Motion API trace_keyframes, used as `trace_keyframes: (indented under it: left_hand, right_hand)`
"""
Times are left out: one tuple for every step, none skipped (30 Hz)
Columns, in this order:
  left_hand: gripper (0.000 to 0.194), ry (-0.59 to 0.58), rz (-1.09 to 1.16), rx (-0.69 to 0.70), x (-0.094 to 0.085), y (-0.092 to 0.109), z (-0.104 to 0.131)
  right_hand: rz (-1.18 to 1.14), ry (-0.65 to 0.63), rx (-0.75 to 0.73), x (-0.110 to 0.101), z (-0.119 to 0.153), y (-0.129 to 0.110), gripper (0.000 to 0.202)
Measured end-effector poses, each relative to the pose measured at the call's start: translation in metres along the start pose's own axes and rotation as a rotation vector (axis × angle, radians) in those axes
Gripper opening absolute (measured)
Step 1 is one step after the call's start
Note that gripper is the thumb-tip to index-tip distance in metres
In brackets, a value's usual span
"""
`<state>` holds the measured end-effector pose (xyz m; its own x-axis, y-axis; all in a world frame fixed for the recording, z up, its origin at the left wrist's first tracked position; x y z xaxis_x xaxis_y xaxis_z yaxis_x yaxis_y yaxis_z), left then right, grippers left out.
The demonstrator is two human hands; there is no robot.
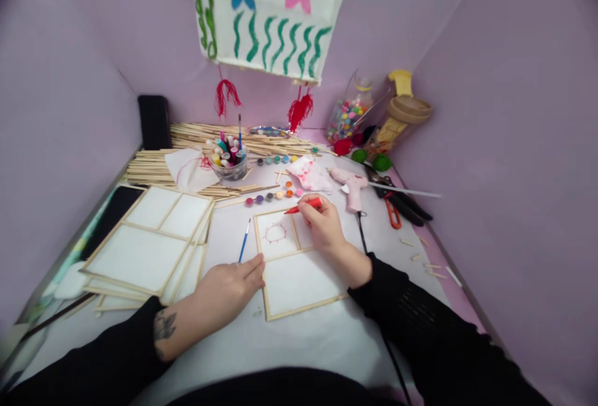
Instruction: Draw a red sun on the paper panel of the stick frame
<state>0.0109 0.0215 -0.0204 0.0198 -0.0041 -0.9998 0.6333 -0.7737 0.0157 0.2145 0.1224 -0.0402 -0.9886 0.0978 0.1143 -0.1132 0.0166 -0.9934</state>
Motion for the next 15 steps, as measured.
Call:
trace_keyframes:
  left_hand:
    - [0.023,0.002,0.015,-0.004,0.000,-0.001,0.000]
    - [0.022,0.003,0.036,-0.012,-0.001,-0.001,-0.001]
    - [0.022,0.004,0.055,-0.021,-0.002,-0.002,-0.001]
    - [0.022,0.006,0.069,-0.031,-0.003,-0.003,-0.002]
    - [0.023,0.008,0.076,-0.039,-0.004,-0.003,-0.002]
    - [0.022,0.009,0.078,-0.046,-0.005,-0.003,-0.003]
    - [0.022,0.011,0.079,-0.052,-0.006,-0.004,-0.004]
    - [0.021,0.012,0.084,-0.060,-0.007,-0.004,-0.004]
    - [0.021,0.014,0.092,-0.069,-0.008,-0.004,-0.004]
    - [0.020,0.016,0.101,-0.080,-0.009,-0.004,-0.004]
    - [0.021,0.017,0.111,-0.091,-0.009,-0.004,-0.004]
    - [0.021,0.017,0.122,-0.101,-0.009,-0.005,-0.004]
    - [0.021,0.017,0.132,-0.110,-0.008,-0.005,-0.004]
    - [0.021,0.017,0.143,-0.119,-0.008,-0.006,-0.004]
    - [0.021,0.016,0.153,-0.127,-0.007,-0.007,-0.004]
  right_hand:
    - [-0.015,-0.007,0.009,0.000,-0.001,0.001,0.012]
    - [-0.015,-0.022,0.007,0.001,-0.001,0.002,0.014]
    - [0.000,-0.042,-0.005,0.002,0.000,0.001,0.016]
    - [0.029,-0.065,-0.028,0.004,0.001,0.000,0.017]
    - [0.062,-0.090,-0.059,0.006,0.002,-0.001,0.019]
    - [0.092,-0.111,-0.090,0.008,0.003,-0.003,0.019]
    - [0.117,-0.131,-0.115,0.009,0.004,-0.004,0.020]
    - [0.134,-0.148,-0.133,0.011,0.005,-0.006,0.020]
    - [0.143,-0.160,-0.144,0.012,0.006,-0.007,0.020]
    - [0.146,-0.170,-0.150,0.012,0.007,-0.007,0.020]
    - [0.145,-0.178,-0.152,0.012,0.007,-0.007,0.021]
    - [0.143,-0.187,-0.154,0.012,0.007,-0.007,0.021]
    - [0.139,-0.194,-0.152,0.011,0.007,-0.007,0.022]
    - [0.132,-0.198,-0.148,0.011,0.007,-0.006,0.022]
    - [0.122,-0.200,-0.141,0.010,0.006,-0.005,0.022]
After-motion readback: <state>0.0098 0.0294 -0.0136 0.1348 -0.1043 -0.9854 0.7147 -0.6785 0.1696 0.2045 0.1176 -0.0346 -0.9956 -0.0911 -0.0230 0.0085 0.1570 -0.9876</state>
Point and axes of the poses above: each hand's wrist, its own z-axis away from the middle knuckle, its own x-axis out of the palm, y = z × x, the point moved 3 cm from there along -z, towards the middle knuckle, and after that the axes turned 3 degrees about -y, right-handed, at the moved point
